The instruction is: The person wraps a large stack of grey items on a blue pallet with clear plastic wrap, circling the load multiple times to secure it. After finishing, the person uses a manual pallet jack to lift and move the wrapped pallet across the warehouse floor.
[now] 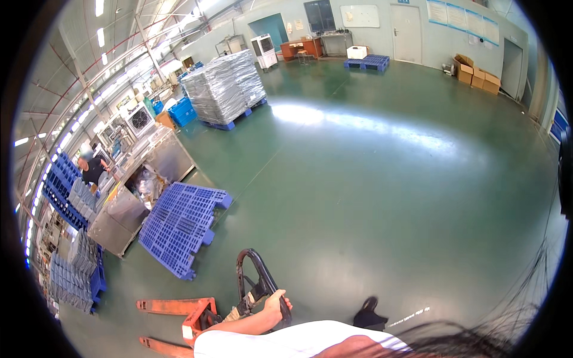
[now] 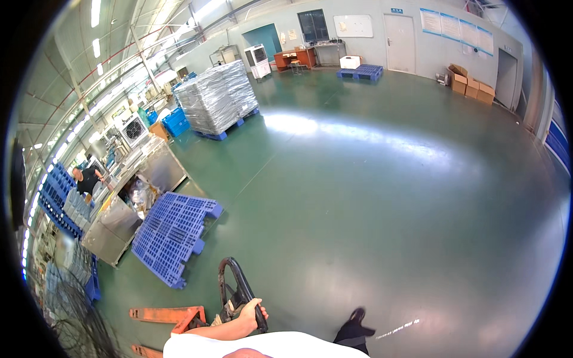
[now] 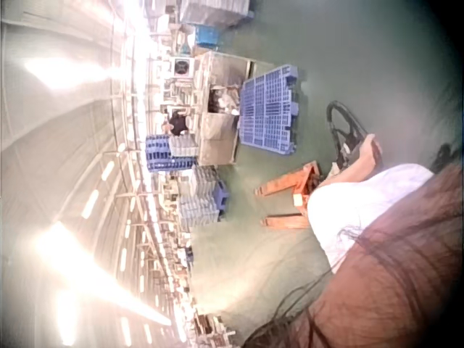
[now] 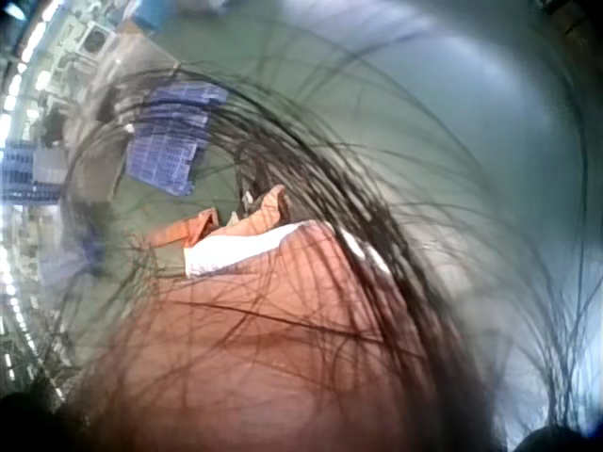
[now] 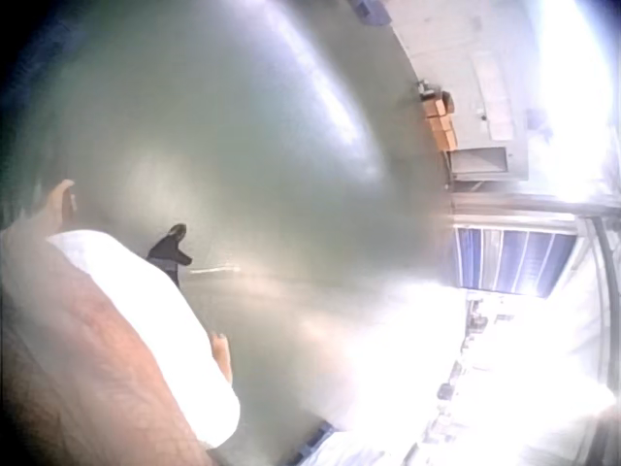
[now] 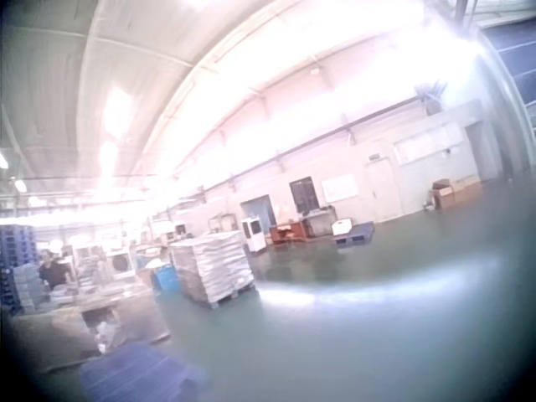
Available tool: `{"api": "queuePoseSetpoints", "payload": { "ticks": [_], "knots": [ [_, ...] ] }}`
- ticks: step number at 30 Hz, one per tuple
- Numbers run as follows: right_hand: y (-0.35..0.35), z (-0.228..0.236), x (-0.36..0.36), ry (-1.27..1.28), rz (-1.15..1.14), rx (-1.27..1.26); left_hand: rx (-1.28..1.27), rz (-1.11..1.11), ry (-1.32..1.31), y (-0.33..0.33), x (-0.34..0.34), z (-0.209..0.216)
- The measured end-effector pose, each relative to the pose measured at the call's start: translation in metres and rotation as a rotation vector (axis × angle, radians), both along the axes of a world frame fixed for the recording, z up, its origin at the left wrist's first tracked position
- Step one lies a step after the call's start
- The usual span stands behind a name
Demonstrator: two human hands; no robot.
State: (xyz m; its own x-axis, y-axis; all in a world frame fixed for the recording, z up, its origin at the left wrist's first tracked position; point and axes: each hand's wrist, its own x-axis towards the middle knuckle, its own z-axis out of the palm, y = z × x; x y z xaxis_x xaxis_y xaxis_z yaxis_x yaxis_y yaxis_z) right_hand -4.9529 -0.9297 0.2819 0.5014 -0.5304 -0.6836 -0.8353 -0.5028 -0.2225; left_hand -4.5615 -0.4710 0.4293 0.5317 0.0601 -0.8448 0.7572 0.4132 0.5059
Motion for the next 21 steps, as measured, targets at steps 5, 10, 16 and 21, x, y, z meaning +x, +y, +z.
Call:
{"api": "queuePoseSetpoints", "payload": {
  "ticks": [5, 10, 16, 21],
  "knots": [
    [-0.117, -0.015, 0.058, 0.1, -0.172, 0.0, 0.008, 0.05, -0.018, -0.111, 0.126, -0.015],
    [-0.28, -0.025, 0.19, 0.169, -0.023, -0.078, 0.053, 0.148, 0.044, -0.176, 0.226, -0.031],
    [-0.43, 0.064, 0.583, -0.443, 0.255, -0.137, -0.2, -0.053, 0.05, -0.236, 0.341, -0.051],
    [-0.48, 0.089, 0.807, -0.696, 0.273, -0.004, 0.051, -0.029, 0.108, -0.318, 0.472, -0.017]
  ]
}}
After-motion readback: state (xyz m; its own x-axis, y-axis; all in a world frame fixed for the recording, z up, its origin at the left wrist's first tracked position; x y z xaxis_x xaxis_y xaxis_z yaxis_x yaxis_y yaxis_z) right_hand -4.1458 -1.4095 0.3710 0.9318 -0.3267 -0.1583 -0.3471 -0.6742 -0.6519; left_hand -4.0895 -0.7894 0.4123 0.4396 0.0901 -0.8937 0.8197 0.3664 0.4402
